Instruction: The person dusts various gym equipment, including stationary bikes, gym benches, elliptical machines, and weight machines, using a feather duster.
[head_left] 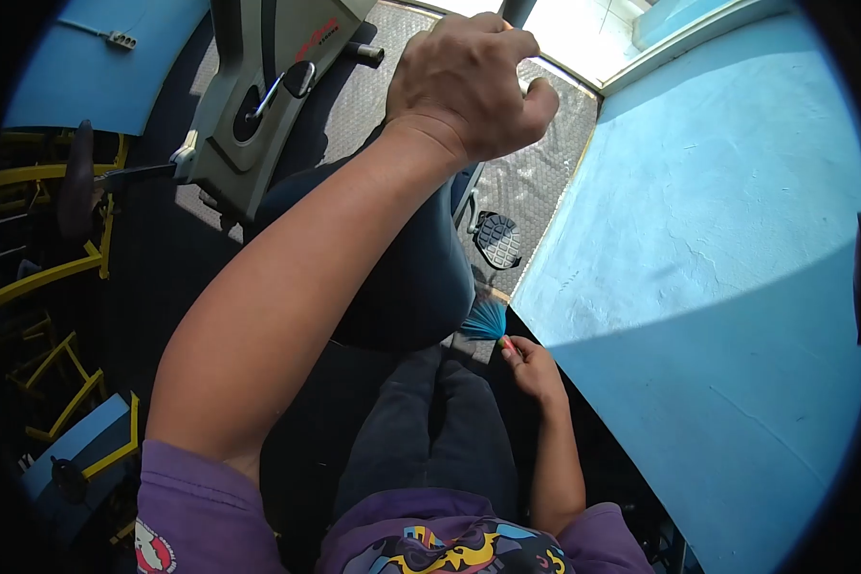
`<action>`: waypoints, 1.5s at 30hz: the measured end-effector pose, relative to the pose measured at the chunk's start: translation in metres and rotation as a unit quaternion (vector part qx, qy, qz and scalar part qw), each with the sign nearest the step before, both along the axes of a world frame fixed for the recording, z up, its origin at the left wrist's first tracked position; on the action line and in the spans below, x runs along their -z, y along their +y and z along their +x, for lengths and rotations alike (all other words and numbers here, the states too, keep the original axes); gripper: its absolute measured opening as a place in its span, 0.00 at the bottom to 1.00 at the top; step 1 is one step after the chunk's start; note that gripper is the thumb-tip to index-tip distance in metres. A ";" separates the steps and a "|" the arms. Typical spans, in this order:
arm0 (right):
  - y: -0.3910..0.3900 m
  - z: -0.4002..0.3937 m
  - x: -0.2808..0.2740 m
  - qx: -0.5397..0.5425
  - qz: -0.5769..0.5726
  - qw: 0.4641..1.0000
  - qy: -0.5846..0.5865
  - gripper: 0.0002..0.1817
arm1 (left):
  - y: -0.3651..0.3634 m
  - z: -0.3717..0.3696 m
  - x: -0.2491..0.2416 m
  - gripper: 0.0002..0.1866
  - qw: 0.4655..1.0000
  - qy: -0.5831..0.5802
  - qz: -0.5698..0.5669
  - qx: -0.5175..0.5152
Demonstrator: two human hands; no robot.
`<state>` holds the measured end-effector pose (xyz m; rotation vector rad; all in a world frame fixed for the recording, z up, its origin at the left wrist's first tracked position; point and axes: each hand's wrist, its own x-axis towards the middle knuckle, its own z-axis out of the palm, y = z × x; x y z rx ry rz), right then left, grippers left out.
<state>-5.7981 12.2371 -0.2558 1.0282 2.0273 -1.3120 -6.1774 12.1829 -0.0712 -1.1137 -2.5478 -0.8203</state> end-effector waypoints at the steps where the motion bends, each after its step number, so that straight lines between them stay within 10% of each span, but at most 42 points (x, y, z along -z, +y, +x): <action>1: -0.005 -0.019 0.004 -0.043 0.050 0.998 0.004 0.21 | -0.003 -0.001 0.004 0.16 0.996 0.048 0.065 0.023; 6: -0.026 -0.038 0.079 -0.330 0.170 0.928 -0.028 0.19 | -0.056 0.093 -0.034 0.10 0.996 0.042 0.081 -0.016; 7: -0.023 -0.002 0.141 -0.244 0.187 0.904 0.296 0.18 | -0.074 0.123 -0.037 0.07 0.993 -0.048 0.110 0.016; 15: -0.059 0.014 0.173 -0.115 -0.066 0.979 0.155 0.17 | -0.226 0.304 0.088 0.20 0.942 -0.267 0.159 -0.123; 18: -0.113 -0.026 0.121 -0.240 0.189 0.937 0.171 0.16 | -0.261 0.309 0.135 0.24 0.912 -0.333 0.129 -0.203; 24: -0.148 -0.061 0.170 -0.362 0.252 0.897 -0.027 0.15 | -0.322 0.296 0.207 0.27 0.864 -0.455 0.037 -0.211; 30: -0.215 -0.080 0.168 -0.297 0.275 0.914 -0.023 0.15 | -0.409 0.285 0.251 0.28 0.799 -0.561 -0.017 -0.217; 32: -0.226 -0.079 0.179 -0.159 0.300 0.925 0.172 0.19 | -0.439 0.284 0.262 0.28 0.789 -0.571 -0.012 -0.225; 37: -0.274 -0.097 0.184 0.032 0.349 0.915 0.200 0.24 | -0.501 0.262 0.262 0.26 0.766 -0.599 -0.013 -0.234; 45: -0.367 -0.159 0.185 0.005 0.292 0.956 0.027 0.23 | -0.571 0.203 0.275 0.25 0.790 -0.571 -0.030 -0.219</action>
